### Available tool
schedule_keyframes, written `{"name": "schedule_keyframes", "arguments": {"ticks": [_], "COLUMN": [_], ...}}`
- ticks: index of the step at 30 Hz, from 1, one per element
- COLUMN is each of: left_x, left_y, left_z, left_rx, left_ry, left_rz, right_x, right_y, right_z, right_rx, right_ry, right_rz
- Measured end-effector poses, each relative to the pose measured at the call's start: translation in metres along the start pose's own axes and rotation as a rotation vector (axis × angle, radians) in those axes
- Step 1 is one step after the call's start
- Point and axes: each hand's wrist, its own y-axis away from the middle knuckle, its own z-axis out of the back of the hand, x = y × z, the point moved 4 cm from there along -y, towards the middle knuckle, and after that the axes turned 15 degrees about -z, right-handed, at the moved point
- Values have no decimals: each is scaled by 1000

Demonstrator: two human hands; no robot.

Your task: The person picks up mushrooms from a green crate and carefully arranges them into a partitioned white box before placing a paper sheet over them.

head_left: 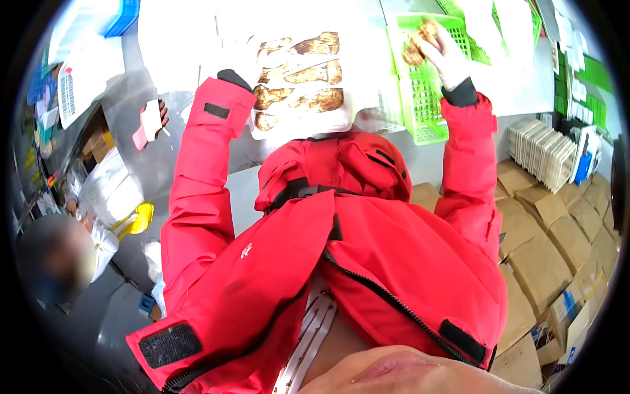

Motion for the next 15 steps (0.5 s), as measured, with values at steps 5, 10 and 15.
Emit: {"name": "schedule_keyframes", "arguments": {"ticks": [5,10,15], "left_x": [-1,0,5], "left_y": [-5,2,-11], "left_z": [9,5,3], "left_rx": [15,35,4], "left_ry": [38,151,183], "left_rz": [22,77,-6], "right_x": [99,93,5], "right_y": [-43,-76,-100], "right_z": [-121,-195,-139], "right_rx": [221,289,187], "right_ry": [572,684,1023], "right_rz": [216,132,413]}}
